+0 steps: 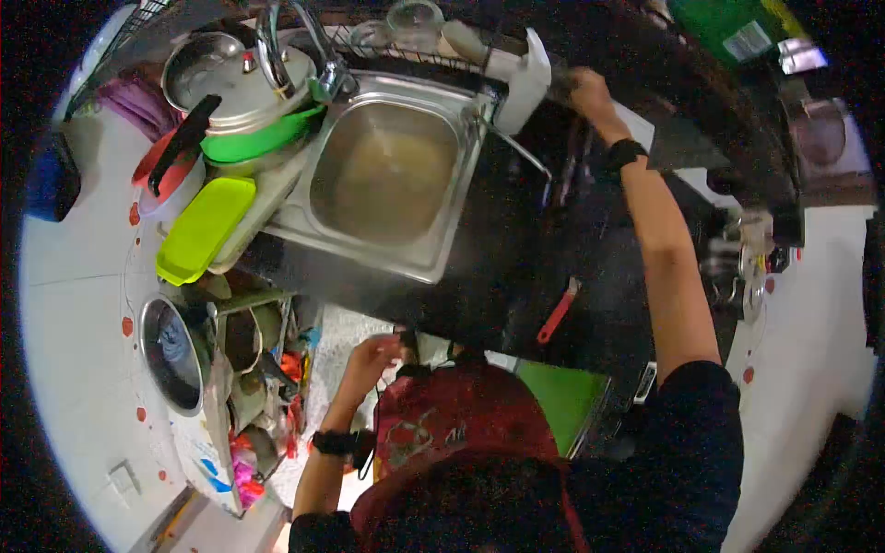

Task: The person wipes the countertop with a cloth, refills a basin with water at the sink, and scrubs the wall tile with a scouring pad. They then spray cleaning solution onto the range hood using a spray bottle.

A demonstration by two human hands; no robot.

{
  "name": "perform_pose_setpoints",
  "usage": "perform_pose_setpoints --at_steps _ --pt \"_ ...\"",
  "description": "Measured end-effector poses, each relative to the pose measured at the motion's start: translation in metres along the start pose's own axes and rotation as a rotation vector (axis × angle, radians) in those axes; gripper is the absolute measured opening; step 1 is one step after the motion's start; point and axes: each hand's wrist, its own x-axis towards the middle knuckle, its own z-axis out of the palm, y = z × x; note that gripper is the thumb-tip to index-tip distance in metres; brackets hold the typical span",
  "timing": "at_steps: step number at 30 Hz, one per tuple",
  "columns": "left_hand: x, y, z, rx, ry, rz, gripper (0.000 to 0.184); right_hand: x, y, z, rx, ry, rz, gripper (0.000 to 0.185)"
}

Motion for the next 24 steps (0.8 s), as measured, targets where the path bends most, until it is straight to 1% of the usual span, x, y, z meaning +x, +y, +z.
perform_pose_setpoints --at_steps 2,3,4,5,6,7,8,10,12,14,16,17,18,20,22,23,24 --pt "0.002 0.01 0.007 0.039 -0.004 -0.074 0.027 -0.033 -0.008 -0.025 0.294 0.043 0.065 0.027" --pt "0.007 0.004 0.007 0.032 -0.024 -0.096 0.029 -0.055 -0.035 -0.04 0.357 0.074 0.193 0.029" --pt "0.006 0.01 0.012 0.017 -0.056 -0.062 0.03 -0.081 -0.066 -0.056 0.423 0.106 0.335 0.03" --pt "0.01 0.013 0.015 0.061 -0.105 -0.058 0.031 -0.11 -0.07 -0.065 0.592 0.233 0.548 0.034" --pt "0.018 0.015 0.019 0.106 -0.158 -0.046 0.032 -0.136 -0.087 -0.077 0.76 0.305 0.639 0.041" --pt "0.025 0.016 0.022 0.086 -0.206 -0.052 0.035 -0.161 -0.106 -0.09 0.926 0.397 0.724 0.049" --pt "0.029 0.018 0.025 0.067 -0.252 -0.06 0.037 -0.186 -0.136 -0.099 0.838 0.436 0.839 0.048" --pt "0.034 0.048 0.045 0.149 -0.293 -0.075 0.037 -0.249 -0.125 -0.102 0.927 0.562 0.866 0.033" --pt "0.039 0.057 0.06 0.222 -0.34 -0.082 0.037 -0.298 -0.158 -0.1 0.999 0.574 0.829 0.033" --pt "0.048 0.06 0.075 0.26 -0.437 -0.082 0.037 -0.334 -0.197 -0.09 1.072 0.621 0.86 0.03" --pt "0.054 0.061 0.092 0.246 -0.554 -0.005 0.036 -0.359 -0.241 -0.074 1.039 0.712 0.913 0.026" --pt "0.051 0.067 0.104 0.25 -0.572 -0.051 0.037 -0.387 -0.235 -0.057 0.93 0.643 0.9 0.023" --pt "0.056 0.062 0.107 0.288 -0.684 -0.052 0.037 -0.398 -0.264 -0.054 0.75 0.576 0.888 0.023" --pt "0.072 0.044 0.116 0.391 -0.777 -0.115 0.036 -0.427 -0.309 -0.036 0.366 0.653 0.768 0.026" --pt "0.072 0.046 0.137 0.504 -0.812 -0.102 0.037 -0.466 -0.334 -0.012 0.305 0.74 0.849 0.027" --pt "0.104 0.019 0.138 0.411 -0.924 -0.111 0.033 -0.49 -0.352 -0.004 0.278 0.786 0.875 0.027" --pt "0.113 0.019 0.149 0.433 -0.951 -0.109 0.033 -0.506 -0.367 0.001 0.267 0.808 0.923 0.028"
